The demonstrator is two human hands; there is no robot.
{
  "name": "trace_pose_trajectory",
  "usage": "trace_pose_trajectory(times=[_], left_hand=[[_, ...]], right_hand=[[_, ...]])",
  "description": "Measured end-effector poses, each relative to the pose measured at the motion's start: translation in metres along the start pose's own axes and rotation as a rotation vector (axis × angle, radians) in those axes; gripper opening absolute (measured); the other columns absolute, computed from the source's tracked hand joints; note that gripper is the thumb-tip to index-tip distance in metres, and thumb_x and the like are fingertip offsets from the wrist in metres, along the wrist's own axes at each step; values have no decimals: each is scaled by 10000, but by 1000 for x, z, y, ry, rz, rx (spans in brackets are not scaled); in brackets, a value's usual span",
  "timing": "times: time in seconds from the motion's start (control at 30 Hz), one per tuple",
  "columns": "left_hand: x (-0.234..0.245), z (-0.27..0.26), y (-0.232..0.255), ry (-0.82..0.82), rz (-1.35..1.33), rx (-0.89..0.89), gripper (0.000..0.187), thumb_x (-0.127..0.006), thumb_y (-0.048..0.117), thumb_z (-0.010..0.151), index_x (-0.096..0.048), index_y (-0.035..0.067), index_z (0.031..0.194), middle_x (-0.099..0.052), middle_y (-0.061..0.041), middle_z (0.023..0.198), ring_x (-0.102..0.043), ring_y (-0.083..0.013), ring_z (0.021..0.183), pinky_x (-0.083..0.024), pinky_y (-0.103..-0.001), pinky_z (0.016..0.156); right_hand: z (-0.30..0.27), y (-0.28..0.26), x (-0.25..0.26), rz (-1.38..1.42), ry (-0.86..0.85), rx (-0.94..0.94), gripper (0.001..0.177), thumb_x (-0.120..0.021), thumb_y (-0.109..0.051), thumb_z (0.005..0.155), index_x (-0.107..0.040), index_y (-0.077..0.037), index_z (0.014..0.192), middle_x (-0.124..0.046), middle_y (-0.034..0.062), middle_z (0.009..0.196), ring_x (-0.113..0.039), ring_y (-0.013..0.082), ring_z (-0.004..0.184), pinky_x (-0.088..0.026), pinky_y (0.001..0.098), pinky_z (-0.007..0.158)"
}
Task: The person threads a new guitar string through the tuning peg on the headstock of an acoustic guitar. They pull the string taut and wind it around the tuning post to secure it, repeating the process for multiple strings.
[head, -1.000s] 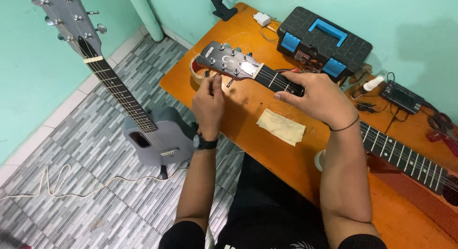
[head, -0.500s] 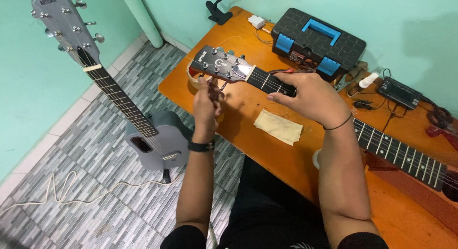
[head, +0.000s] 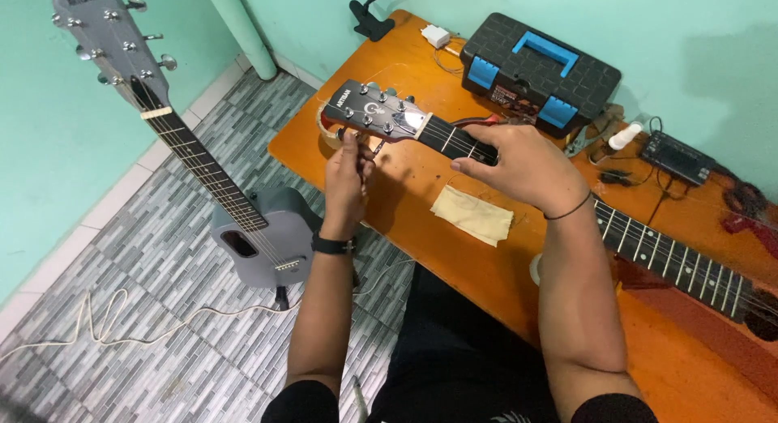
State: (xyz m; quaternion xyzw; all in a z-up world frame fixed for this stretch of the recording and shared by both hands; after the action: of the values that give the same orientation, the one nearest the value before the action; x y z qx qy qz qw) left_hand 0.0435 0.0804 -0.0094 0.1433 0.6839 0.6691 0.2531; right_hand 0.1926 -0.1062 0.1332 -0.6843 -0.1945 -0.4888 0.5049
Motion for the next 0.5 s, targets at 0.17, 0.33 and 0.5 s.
trace_pose_trajectory(times=[0.17,0.33,0.5], left_hand=[[-24,6,-27,-197,-739,383,293,-606,350,1038,-512,112,896,-351,116,578,-376,1,331,-297,-122,301],[5,1,15,67,399,-291,143,-610,213,1038,-650,95,967,-585,-15,640,-580,-156,495,-401,-248,414],[19,0,12,233,875,-817,149,-730,106,953,-739,81,1099,-698,-119,793,-679,-259,706,-513,-322,600]], right_hand=[[-1,-1,3,5,5,-24,543,-722,-393,899,-702,-74,1339,-726,211,1210,-688,431,1092,-560,488,815],[1,2,-2,-8,-8,-16,556,-714,-397,900,-696,-58,1341,-722,211,1224,-676,431,1119,-562,482,825],[0,1,0,9,-12,-24,573,-722,-407,891,-691,-55,1342,-722,214,1224,-681,424,1117,-565,479,838]])
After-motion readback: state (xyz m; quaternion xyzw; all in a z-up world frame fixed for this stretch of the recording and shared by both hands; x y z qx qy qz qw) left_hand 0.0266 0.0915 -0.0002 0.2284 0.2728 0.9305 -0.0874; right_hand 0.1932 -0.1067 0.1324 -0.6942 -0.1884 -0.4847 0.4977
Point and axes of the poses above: each hand's wrist, its own z-axis towards the middle knuckle, its own x-axis out of the back of the hand, y = z × x, the point moved 9 cm from there along z, towards the middle knuckle
